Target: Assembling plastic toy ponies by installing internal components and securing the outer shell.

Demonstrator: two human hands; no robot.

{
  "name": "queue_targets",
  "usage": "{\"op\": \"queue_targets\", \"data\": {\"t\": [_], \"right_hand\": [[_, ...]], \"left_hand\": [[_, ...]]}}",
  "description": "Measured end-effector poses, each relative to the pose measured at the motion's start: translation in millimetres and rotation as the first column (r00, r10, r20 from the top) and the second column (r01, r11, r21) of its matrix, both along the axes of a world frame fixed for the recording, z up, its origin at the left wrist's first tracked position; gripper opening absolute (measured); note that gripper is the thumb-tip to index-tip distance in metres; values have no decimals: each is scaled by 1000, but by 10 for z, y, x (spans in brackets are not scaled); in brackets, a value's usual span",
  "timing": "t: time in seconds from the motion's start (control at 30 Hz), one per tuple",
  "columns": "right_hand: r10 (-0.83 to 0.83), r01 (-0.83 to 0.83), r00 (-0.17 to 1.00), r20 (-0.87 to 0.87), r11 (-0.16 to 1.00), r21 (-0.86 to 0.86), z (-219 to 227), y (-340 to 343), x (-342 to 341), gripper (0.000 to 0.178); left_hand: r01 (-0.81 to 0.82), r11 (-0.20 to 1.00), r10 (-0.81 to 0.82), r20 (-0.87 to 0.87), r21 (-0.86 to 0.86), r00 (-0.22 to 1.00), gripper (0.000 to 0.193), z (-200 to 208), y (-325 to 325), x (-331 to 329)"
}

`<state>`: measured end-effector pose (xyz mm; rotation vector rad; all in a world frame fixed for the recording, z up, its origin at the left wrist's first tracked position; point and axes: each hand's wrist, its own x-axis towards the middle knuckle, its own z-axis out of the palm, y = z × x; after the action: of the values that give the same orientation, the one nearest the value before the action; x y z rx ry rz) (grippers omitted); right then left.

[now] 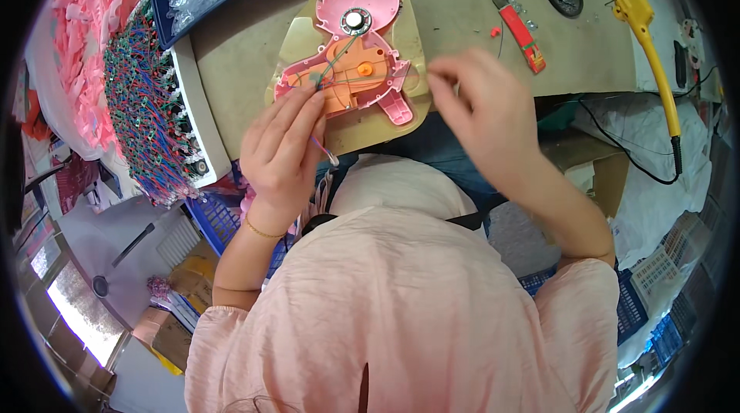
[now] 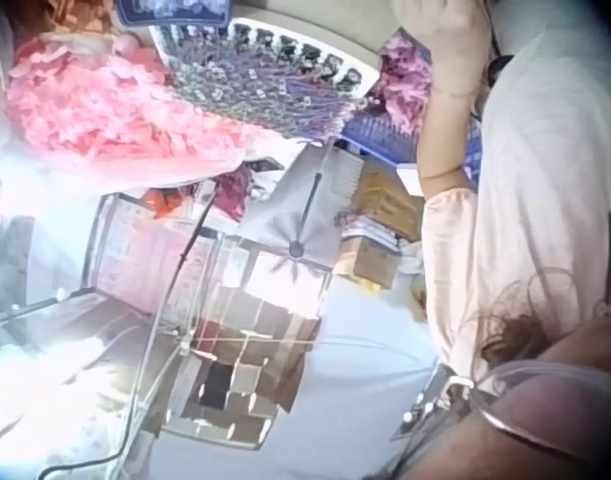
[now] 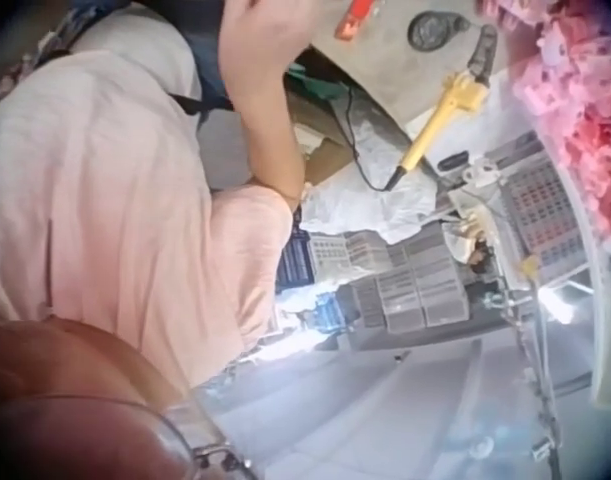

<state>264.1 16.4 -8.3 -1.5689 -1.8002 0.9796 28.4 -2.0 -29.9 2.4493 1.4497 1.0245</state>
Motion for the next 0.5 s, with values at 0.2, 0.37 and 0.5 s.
{"op": "queue_targets", "data": {"t": [0.2, 0.37, 0.5], "right_hand": [[138, -311, 921, 365, 826, 470, -148, -349, 12, 19], [-74, 62, 991, -109, 992, -112, 131, -64, -64, 11], [120, -228, 952, 282, 891, 392, 20, 271, -217, 11]], "left_hand": [[48, 996, -37, -127, 78, 991, 36, 98, 104, 142], [120, 986, -88, -246, 115, 965, 30, 135, 112, 150], [201, 973, -149, -362, 111, 920, 33, 231, 121, 150]]}}
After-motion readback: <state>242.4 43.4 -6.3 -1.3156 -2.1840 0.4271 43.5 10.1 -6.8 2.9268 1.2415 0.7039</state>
